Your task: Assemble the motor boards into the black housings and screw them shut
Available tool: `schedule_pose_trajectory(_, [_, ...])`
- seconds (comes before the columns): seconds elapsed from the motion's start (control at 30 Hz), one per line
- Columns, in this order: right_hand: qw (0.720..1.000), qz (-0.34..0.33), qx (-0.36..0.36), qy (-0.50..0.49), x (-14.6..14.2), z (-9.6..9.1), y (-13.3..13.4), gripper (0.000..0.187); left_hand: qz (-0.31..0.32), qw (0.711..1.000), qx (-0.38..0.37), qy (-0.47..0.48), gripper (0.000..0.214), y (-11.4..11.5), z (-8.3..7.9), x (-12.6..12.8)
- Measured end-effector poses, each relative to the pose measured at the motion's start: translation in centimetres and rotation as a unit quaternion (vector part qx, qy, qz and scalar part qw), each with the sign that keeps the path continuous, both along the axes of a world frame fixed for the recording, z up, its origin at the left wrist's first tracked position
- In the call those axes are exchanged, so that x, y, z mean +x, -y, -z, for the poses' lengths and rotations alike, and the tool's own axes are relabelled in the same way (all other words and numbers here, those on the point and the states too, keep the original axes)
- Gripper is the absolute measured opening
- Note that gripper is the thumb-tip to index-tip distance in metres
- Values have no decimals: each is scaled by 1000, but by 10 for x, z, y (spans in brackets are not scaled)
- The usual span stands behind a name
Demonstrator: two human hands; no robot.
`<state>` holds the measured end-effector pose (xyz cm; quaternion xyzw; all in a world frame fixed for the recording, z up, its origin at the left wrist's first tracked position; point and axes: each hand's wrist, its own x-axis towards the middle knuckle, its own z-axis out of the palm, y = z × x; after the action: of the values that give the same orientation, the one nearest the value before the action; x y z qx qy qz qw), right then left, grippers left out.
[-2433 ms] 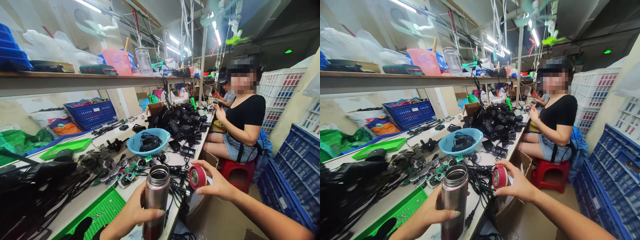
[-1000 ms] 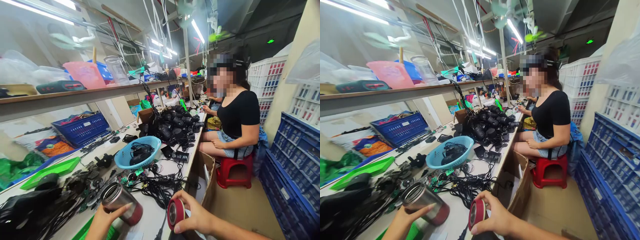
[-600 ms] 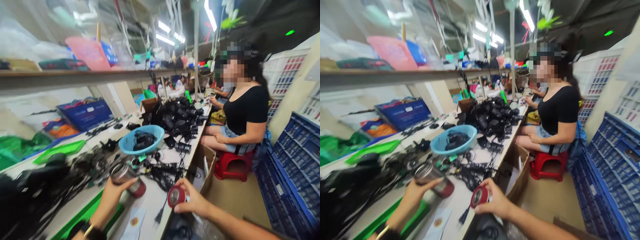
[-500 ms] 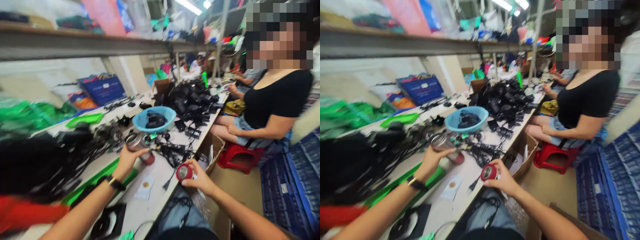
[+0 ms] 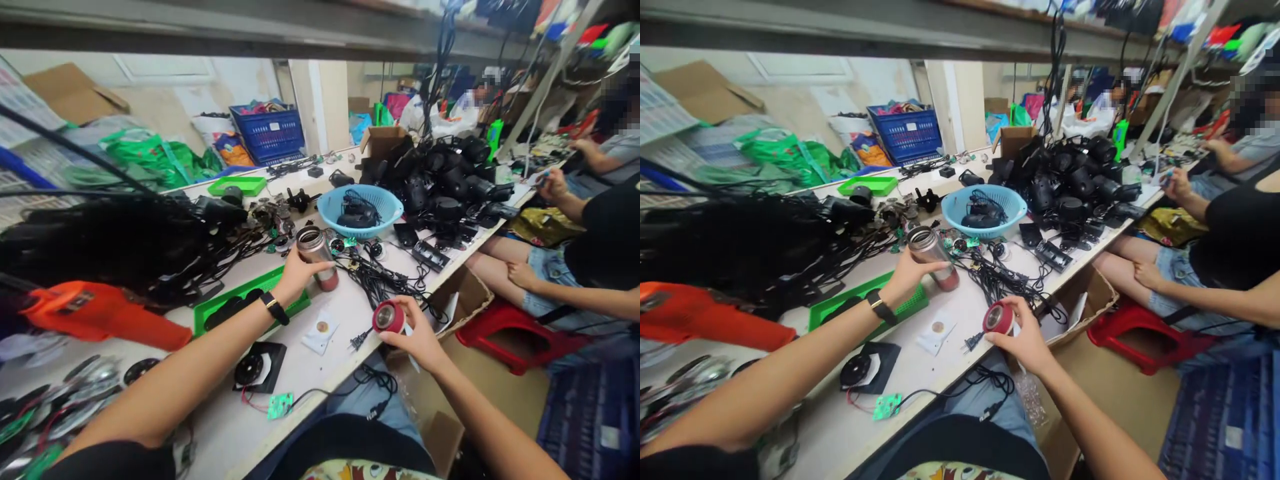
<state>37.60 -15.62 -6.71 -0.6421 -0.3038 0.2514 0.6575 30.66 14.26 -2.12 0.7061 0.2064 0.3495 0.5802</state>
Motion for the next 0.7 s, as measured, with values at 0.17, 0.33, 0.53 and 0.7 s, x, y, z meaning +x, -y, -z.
schedule_pose_trajectory(0.17, [998,9,1,65,22,-23,-37,66,7,1000,21,-6,76,-2,9,17])
schedule_pose_trajectory(0.33, [990,0,28,138,55,-60,-80,64,2,1000,28,-1,77,-3,22,22])
schedule_pose_trajectory(0.53, [863,-51,-165,476,74,-134,-158,68,-2,1000,28,-3,74,2,29,20])
schedule_pose_trajectory(0.7, [785,-133,-258,547,70,-175,-206,74,-4,1000,23,-7,67,1,34,20])
